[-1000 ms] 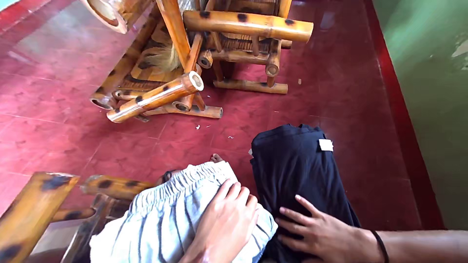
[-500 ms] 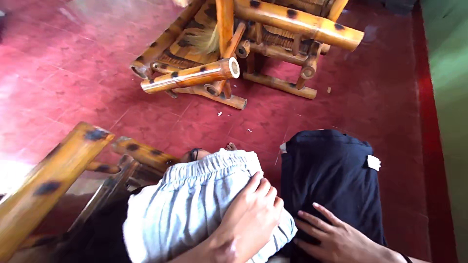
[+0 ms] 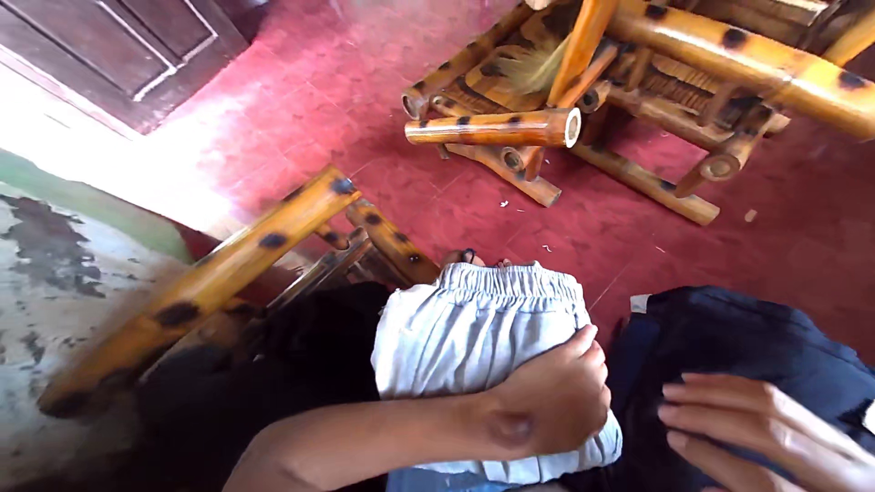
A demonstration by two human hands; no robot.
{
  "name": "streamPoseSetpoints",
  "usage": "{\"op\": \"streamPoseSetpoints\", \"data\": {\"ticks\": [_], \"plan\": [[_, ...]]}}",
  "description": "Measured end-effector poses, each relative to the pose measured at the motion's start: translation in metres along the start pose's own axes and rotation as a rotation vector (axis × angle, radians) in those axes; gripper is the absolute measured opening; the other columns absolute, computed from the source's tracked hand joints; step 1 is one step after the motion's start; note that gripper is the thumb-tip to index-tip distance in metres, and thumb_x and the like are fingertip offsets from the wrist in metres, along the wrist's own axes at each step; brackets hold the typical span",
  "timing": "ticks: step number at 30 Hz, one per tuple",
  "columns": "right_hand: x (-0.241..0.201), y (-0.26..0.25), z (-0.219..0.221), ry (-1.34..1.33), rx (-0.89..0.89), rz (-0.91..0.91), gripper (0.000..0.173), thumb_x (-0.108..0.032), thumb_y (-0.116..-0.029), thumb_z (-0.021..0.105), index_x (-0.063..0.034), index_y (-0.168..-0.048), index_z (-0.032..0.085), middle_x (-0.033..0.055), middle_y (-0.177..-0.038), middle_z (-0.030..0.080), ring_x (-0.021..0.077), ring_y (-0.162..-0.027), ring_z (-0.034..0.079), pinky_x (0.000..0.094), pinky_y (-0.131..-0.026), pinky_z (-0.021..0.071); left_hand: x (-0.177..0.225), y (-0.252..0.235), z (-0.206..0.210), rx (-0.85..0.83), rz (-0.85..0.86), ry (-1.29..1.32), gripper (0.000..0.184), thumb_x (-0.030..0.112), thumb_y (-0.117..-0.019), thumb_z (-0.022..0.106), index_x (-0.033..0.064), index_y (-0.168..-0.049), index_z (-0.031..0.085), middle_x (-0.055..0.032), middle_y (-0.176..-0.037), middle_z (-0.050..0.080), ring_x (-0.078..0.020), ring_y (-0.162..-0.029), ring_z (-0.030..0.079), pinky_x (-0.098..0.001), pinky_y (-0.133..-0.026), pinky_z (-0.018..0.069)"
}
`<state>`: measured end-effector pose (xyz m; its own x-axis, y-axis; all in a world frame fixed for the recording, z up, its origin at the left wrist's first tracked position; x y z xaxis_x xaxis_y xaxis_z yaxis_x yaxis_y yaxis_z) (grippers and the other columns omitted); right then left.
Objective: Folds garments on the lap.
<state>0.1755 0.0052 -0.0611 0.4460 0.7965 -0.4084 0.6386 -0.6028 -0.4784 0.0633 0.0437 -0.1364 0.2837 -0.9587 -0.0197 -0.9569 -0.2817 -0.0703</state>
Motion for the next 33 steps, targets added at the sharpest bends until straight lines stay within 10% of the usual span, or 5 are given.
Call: {"op": "streamPoseSetpoints", "data": {"ticks": [5, 8, 13, 23, 33], "plan": [[-0.009, -0.121, 0.048, -0.030, -0.128, -0.313, 0.030, -0.026, -0.1064, 0.046, -0.0131, -0.113, 0.072, 0.0100, -0.127, 0.070, 0.0256, -0.128, 0.061, 0.0425, -0.106, 0.0485, -0.010, 0.043, -0.023, 0.455, -0.176, 0.318, 0.014, 0.004, -0.0955, 0.059, 0.0029, -0.097, 0.073, -0.0049, -0.083, 0.068, -0.0087, -0.078, 0.064, -0.0197, -0.078, 0.0510], [0.008, -0.180, 0.121, -0.073, -0.332, -0.359, 0.032, -0.027, -0.1020, 0.050, -0.0206, -0.123, 0.073, 0.0063, -0.135, 0.066, 0.0257, -0.135, 0.055, 0.0446, -0.109, 0.0461, -0.005, 0.026, 0.001, 0.224, -0.124, 0.092, 0.017, 0.011, -0.0970, 0.054, 0.0094, -0.092, 0.070, -0.0025, -0.073, 0.063, -0.0159, -0.065, 0.063, -0.0301, -0.055, 0.0493], [0.050, -0.195, 0.218, -0.190, -0.588, -0.266, 0.043, -0.035, -0.1058, 0.037, -0.0244, -0.135, 0.067, 0.0033, -0.129, 0.067, 0.0237, -0.122, 0.061, 0.0471, -0.098, 0.0498, -0.024, 0.023, 0.020, 0.140, -0.176, 0.193, 0.025, 0.015, -0.1000, 0.048, 0.0075, -0.091, 0.070, -0.0069, -0.079, 0.066, -0.0231, -0.074, 0.066, -0.0367, -0.058, 0.0495], [0.055, -0.194, 0.211, -0.170, -0.512, -0.262, 0.042, -0.039, -0.1043, 0.039, -0.0219, -0.128, 0.070, 0.0022, -0.118, 0.071, 0.0226, -0.116, 0.064, 0.0455, -0.098, 0.0499, -0.022, 0.019, 0.023, 0.113, -0.109, 0.201, 0.027, 0.020, -0.0991, 0.050, 0.0110, -0.083, 0.069, -0.0024, -0.067, 0.060, -0.0191, -0.062, 0.061, -0.0346, -0.048, 0.0425], [0.033, -0.180, 0.151, 0.013, -0.364, -0.268, 0.042, -0.043, -0.1035, 0.045, -0.0157, -0.124, 0.070, 0.0095, -0.127, 0.067, 0.0301, -0.125, 0.059, 0.0494, -0.099, 0.0475, 0.004, 0.021, -0.004, 0.228, -0.008, 0.135, 0.031, 0.021, -0.1038, 0.049, 0.0074, -0.085, 0.070, -0.0070, -0.078, 0.067, -0.0227, -0.077, 0.067, -0.0361, -0.066, 0.0511]]}}
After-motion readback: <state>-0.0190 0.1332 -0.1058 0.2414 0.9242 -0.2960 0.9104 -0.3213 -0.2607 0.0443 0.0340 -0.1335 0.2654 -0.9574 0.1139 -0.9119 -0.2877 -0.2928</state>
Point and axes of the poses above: each hand's wrist, its own y-axis away from the middle knuckle, its own z-axis out of the palm, x = y × z, the point moved 7 cm from there along -y, towards the middle knuckle
